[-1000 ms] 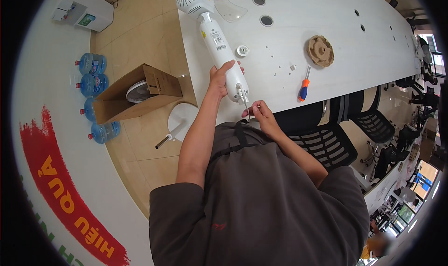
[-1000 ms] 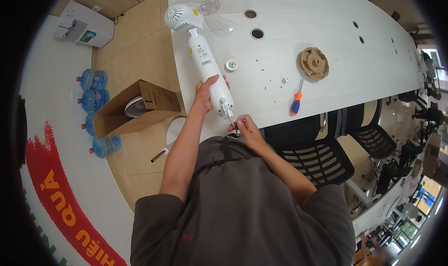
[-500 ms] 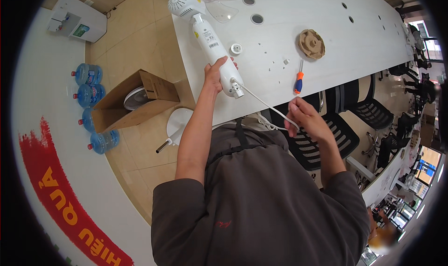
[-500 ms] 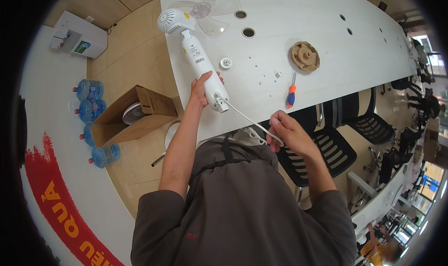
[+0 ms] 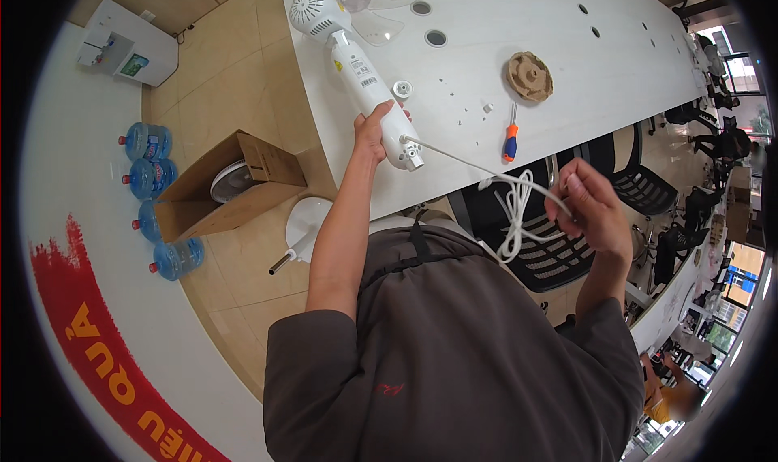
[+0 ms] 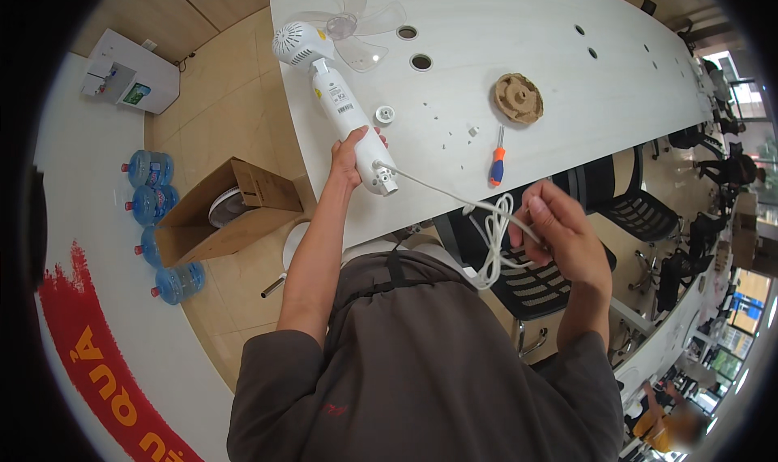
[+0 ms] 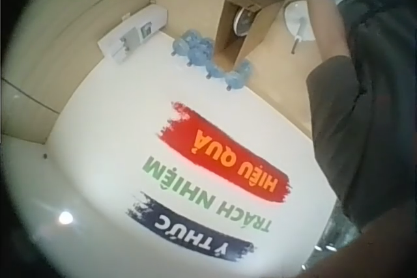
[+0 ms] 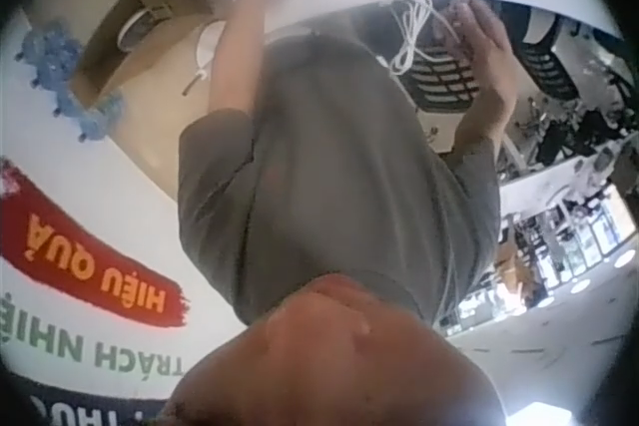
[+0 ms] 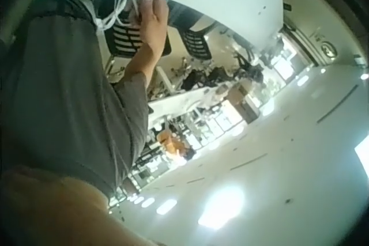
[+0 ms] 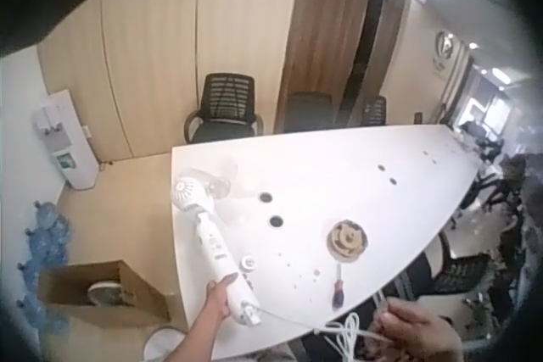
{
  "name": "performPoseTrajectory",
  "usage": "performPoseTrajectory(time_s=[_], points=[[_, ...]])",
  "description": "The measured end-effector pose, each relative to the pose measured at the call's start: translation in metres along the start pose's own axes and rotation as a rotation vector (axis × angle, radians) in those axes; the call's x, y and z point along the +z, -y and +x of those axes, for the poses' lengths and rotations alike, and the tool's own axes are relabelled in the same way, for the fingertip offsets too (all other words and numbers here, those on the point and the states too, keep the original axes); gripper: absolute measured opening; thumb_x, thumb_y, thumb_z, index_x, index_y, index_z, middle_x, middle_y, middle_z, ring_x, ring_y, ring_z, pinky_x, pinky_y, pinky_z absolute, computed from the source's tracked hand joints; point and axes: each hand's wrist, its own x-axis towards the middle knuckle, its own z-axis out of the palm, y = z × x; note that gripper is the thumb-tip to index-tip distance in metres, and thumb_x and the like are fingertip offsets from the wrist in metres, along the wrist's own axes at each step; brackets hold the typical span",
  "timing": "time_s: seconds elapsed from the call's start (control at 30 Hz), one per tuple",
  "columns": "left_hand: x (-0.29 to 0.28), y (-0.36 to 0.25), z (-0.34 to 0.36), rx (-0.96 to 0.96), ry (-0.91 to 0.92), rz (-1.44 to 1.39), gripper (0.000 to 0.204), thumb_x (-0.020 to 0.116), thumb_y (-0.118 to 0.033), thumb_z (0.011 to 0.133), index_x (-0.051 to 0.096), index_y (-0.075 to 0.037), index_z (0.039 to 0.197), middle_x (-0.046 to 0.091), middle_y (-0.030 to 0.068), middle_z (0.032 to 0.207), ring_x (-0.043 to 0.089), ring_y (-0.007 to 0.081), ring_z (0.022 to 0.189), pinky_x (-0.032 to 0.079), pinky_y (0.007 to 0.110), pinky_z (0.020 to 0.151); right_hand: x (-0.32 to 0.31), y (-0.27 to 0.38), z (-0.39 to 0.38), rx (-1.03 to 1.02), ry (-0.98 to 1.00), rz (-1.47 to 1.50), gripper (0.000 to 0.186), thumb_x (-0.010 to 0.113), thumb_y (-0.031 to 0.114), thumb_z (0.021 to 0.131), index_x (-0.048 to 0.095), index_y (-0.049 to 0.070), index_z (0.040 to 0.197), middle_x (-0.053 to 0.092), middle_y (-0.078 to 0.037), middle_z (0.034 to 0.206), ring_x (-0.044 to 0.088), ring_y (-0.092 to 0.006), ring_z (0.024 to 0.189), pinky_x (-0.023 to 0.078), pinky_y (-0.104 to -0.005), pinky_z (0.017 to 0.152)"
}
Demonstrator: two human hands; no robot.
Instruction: Repairing or assembling a white electric fan using a screwdriver on an office desk.
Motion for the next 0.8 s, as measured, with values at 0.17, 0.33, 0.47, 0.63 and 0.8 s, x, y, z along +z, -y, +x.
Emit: performPoseTrajectory(time_s=[0.17, 0.33, 0.47, 0.63, 0.8], points=[[-0.002, -0.001, 0.001, -0.006, 0.019, -0.028, 0.045, 0.065, -0.012, 0.091, 0.048, 0.012, 0.125, 0.068, 0.0202, 0.105, 0.071, 0.0326, 0.087, 0.063, 0.048, 0.08, 0.006, 0.04, 0.02, -0.256, -0.024, -0.032, 0.021, 0.041, 0.022, 0.109, 0.05, 0.007, 0.097, 0.067, -0.01, 0.076, 0.034, -0.0014, 0.048, 0.026, -0.0177, 0.045], [-0.003, -0.002, 0.0, -0.023, 0.041, -0.054, 0.044, 0.065, -0.012, 0.092, 0.048, 0.012, 0.125, 0.067, 0.0198, 0.104, 0.071, 0.0324, 0.087, 0.063, 0.048, 0.08, 0.009, 0.065, 0.06, -0.557, -0.105, -0.281, 0.025, 0.047, 0.023, 0.108, 0.055, 0.004, 0.096, 0.066, -0.004, 0.075, 0.035, -0.0016, 0.058, 0.028, -0.0187, 0.052], [0.001, -0.002, -0.002, 0.01, 0.002, -0.078, 0.038, 0.069, -0.012, 0.09, 0.055, 0.01, 0.117, 0.068, 0.0208, 0.095, 0.072, 0.0321, 0.08, 0.064, 0.048, 0.07, 0.017, 0.076, 0.103, -0.815, -0.153, -0.447, 0.024, 0.049, 0.021, 0.107, 0.057, 0.001, 0.095, 0.064, -0.002, 0.074, 0.04, -0.0036, 0.062, 0.032, -0.0213, 0.056], [0.005, -0.004, -0.005, 0.027, -0.026, -0.043, 0.035, 0.068, -0.012, 0.091, 0.056, 0.009, 0.116, 0.069, 0.0195, 0.097, 0.072, 0.0314, 0.08, 0.064, 0.047, 0.07, 0.025, 0.088, 0.158, -0.961, -0.096, -0.475, 0.027, 0.051, 0.024, 0.107, 0.058, 0.002, 0.094, 0.061, -0.003, 0.075, 0.055, -0.0102, 0.073, 0.043, -0.0251, 0.069], [-0.007, 0.003, 0.005, 0.022, 0.072, -0.059, 0.046, 0.067, -0.016, 0.09, 0.051, 0.01, 0.125, 0.068, 0.0192, 0.101, 0.071, 0.0339, 0.086, 0.062, 0.048, 0.077, 0.033, 0.082, 0.222, -0.926, -0.043, -0.402, 0.03, 0.052, 0.029, 0.107, 0.058, 0.002, 0.094, 0.058, -0.001, 0.076, 0.05, -0.0082, 0.073, 0.042, -0.0259, 0.068]])
